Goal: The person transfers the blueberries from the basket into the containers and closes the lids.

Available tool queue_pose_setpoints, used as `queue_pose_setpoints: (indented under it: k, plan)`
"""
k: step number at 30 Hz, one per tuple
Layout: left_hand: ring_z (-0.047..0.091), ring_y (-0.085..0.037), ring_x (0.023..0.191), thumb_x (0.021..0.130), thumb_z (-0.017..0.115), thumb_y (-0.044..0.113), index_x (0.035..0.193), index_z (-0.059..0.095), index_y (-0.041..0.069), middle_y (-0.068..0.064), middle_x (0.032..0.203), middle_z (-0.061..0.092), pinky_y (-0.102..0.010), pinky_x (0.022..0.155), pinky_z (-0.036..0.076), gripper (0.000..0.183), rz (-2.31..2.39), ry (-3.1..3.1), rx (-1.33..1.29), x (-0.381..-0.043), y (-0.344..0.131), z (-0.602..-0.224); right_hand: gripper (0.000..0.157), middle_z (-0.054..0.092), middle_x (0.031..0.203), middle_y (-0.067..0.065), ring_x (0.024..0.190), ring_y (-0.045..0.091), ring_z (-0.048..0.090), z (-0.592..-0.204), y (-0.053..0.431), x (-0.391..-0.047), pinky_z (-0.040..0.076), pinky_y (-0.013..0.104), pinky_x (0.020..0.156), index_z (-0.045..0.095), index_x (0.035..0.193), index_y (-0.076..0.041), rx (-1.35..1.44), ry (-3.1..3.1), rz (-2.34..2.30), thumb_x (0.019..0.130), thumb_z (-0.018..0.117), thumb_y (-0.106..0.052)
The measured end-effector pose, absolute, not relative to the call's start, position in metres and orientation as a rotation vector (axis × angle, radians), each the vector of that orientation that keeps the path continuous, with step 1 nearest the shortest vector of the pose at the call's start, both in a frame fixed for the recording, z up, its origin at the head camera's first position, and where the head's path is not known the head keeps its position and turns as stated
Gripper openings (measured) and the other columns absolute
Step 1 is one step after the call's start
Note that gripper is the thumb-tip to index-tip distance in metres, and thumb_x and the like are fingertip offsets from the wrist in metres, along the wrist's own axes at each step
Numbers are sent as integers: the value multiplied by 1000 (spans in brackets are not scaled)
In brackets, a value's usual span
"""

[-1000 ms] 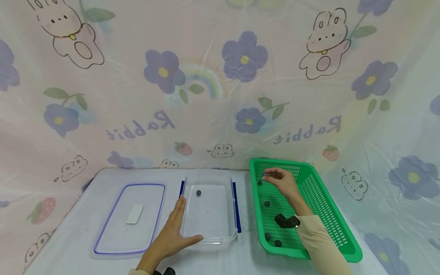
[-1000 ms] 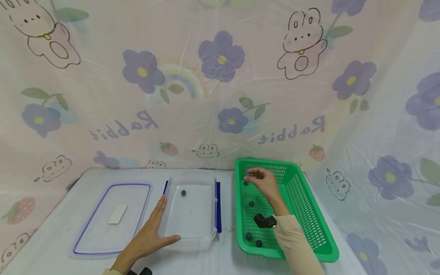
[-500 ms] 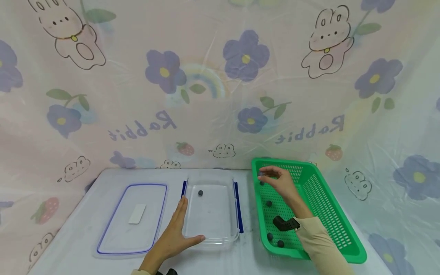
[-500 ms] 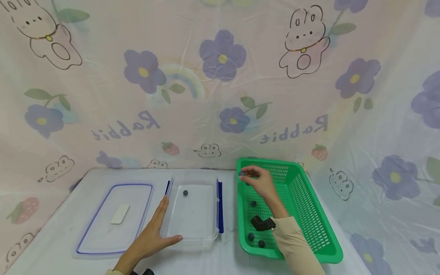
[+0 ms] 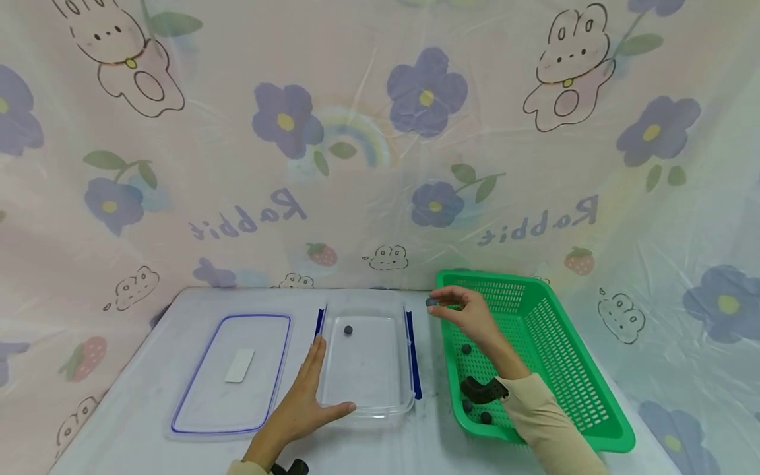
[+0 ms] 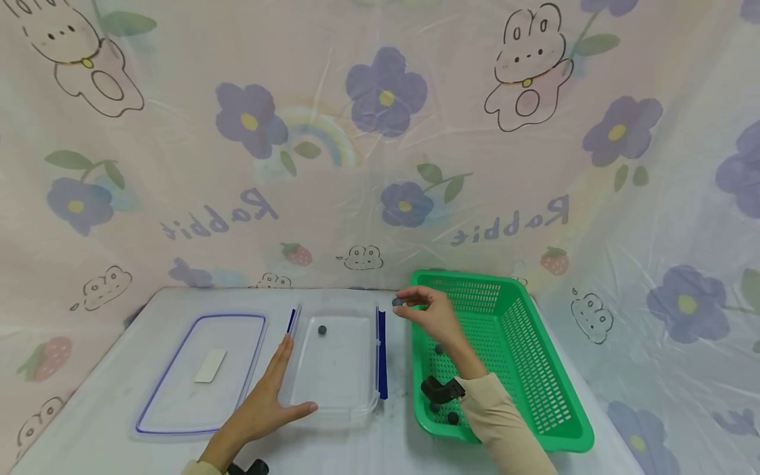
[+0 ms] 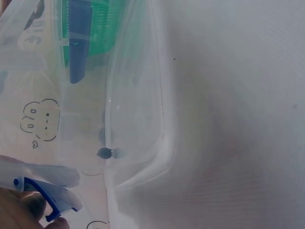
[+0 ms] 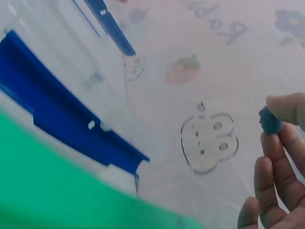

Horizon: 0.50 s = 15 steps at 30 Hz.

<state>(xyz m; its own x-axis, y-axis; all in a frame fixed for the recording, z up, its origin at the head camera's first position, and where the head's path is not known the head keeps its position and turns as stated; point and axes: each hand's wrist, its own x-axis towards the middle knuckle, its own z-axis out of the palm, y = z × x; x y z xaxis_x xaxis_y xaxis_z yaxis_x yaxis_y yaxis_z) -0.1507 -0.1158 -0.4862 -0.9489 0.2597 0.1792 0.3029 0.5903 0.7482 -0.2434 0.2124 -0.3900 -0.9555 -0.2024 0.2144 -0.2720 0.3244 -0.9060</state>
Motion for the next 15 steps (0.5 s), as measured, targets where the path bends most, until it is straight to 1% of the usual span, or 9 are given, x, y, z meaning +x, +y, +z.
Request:
queue_pose_setpoints:
  k: [6, 13, 15]
  plan:
    - [3, -34, 145, 75, 79, 52, 157, -2, 13, -9, 162, -5, -62, 109, 17, 122, -1295, -2776, -500, -150, -117, -486, 31, 67, 108, 7, 100, 24, 59, -384, 191, -242, 51, 37, 82, 69, 112, -4, 558, -2538, 1696, 86, 76, -19]
    - [2, -35, 145, 74, 80, 52, 157, -2, 15, -8, 162, -6, -62, 109, 17, 122, -1307, -2800, -465, -150, -117, -485, 30, 67, 109, 10, 99, 26, 59, -380, 162, -246, 51, 38, 82, 68, 112, 0, 684, -2514, 1738, 87, 75, -15]
    - [3, -35, 145, 74, 80, 52, 157, -3, 15, -8, 162, -6, -63, 109, 18, 122, -1317, -2800, -464, -151, -116, -484, 29, 67, 108, 9, 98, 25, 59, -379, 154, -247, 51, 37, 81, 69, 111, -2, 695, -2511, 1743, 86, 75, -16]
